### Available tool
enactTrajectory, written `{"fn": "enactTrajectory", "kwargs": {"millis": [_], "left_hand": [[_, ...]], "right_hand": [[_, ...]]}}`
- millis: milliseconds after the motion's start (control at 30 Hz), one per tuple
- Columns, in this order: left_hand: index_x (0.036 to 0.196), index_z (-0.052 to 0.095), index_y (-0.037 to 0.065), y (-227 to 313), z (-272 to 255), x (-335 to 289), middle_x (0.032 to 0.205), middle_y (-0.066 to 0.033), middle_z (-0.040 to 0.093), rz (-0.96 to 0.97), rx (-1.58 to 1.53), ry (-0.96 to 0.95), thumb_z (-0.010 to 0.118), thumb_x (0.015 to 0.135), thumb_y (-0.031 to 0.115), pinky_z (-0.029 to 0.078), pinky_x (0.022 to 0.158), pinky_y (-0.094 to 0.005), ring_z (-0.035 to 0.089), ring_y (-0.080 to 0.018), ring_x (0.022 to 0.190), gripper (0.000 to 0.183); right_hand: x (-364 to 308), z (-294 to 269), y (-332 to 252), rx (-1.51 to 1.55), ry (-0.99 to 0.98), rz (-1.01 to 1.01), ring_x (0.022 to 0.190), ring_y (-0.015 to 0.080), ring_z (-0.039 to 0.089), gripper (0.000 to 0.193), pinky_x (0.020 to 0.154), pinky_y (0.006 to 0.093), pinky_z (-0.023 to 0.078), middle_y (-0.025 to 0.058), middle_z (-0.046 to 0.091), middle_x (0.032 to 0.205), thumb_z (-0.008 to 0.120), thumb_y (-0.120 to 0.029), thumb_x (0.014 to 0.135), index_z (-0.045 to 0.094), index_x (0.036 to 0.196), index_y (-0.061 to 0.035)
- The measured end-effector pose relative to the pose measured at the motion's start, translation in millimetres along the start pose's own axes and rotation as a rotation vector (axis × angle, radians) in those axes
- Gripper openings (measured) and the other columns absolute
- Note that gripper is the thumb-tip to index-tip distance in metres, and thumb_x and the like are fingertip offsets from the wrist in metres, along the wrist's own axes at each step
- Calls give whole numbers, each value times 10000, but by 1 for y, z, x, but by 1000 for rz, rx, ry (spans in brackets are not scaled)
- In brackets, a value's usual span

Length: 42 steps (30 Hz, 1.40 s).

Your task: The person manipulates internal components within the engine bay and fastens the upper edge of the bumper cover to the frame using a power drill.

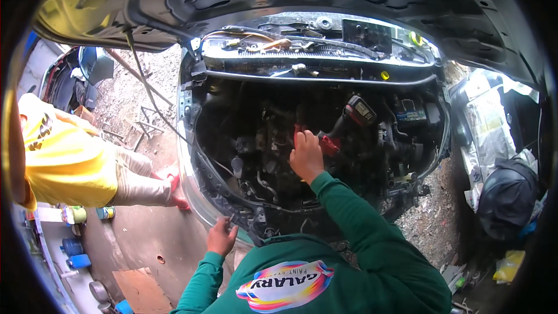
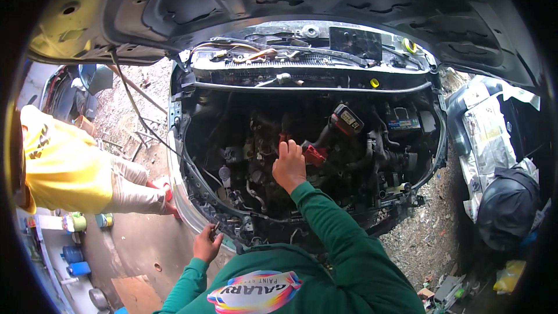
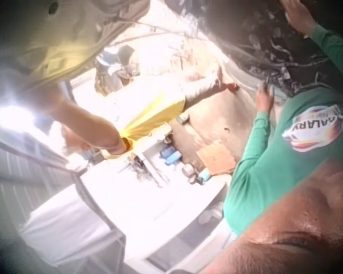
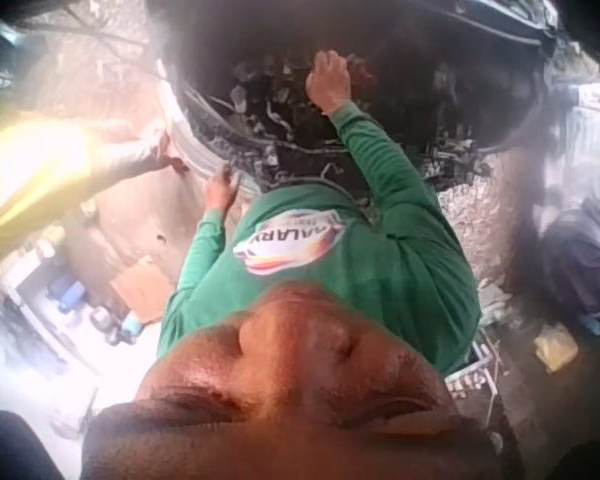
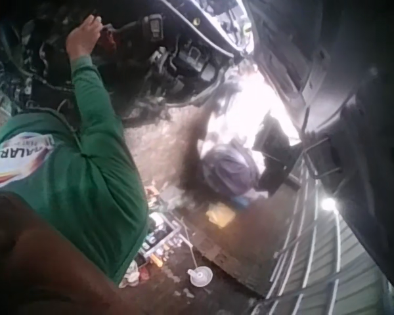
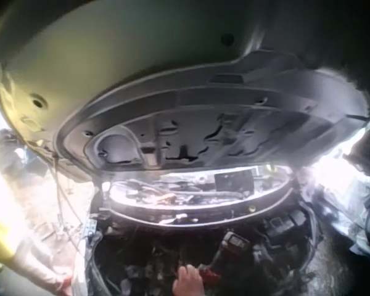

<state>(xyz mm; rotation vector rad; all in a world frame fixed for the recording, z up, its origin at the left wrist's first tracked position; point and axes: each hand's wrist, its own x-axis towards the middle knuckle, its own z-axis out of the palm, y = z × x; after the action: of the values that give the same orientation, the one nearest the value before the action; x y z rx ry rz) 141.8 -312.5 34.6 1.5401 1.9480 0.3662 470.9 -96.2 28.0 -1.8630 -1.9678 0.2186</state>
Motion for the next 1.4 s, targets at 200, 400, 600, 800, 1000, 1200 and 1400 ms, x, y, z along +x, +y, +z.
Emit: {"fn": "enactTrajectory", "kwargs": {"millis": [200,400,600,800,1000,1200,1400], "left_hand": [[1190,673,64,28,-5,32,880,-176,748,85,-77,15,798,888,255,578,739,-445,732,-363,785,379],[975,686,33,45,-13,41,740,-189,663,25,-31,-40,775,903,284,510,648,-451,659,-368,669,276],[931,683,57,36,-14,35,731,-194,675,-38,48,-73,756,925,346,511,642,-503,666,-433,698,298],[947,691,64,14,-11,24,731,-187,684,-51,57,-38,772,907,325,517,650,-511,681,-421,697,277],[988,740,80,-24,-6,2,725,-174,700,-74,35,69,785,888,298,548,661,-451,699,-368,670,243],[905,697,61,-37,-9,-12,691,-170,671,-182,72,21,791,883,306,530,636,-461,682,-375,646,264],[966,728,101,-39,-12,-8,725,-175,693,-182,35,44,789,887,315,533,658,-513,692,-409,696,236]], "right_hand": [[-7,-19,2,275,44,-33,1154,405,583,479,991,481,517,186,563,1273,733,-123,848,541,1277,-30],[59,-46,18,307,165,-84,1115,401,616,351,932,491,536,174,635,1111,711,-82,857,610,1189,-30],[158,-62,7,254,209,-212,1058,412,646,265,896,499,544,187,663,1065,691,-92,867,670,1127,-39],[243,-28,-29,103,58,-295,1083,376,679,209,927,481,567,177,702,1070,612,-151,930,725,1081,-58],[286,-6,-58,-168,-130,-218,1056,320,755,261,900,441,603,153,789,1057,583,-179,963,823,1040,-110],[295,8,-63,-244,-175,-193,1036,307,772,266,906,435,609,137,800,1067,581,-151,967,825,1055,-93],[282,10,-46,227,154,-236,1005,402,727,196,907,494,577,216,700,1094,654,-138,925,768,1074,-82]]}}
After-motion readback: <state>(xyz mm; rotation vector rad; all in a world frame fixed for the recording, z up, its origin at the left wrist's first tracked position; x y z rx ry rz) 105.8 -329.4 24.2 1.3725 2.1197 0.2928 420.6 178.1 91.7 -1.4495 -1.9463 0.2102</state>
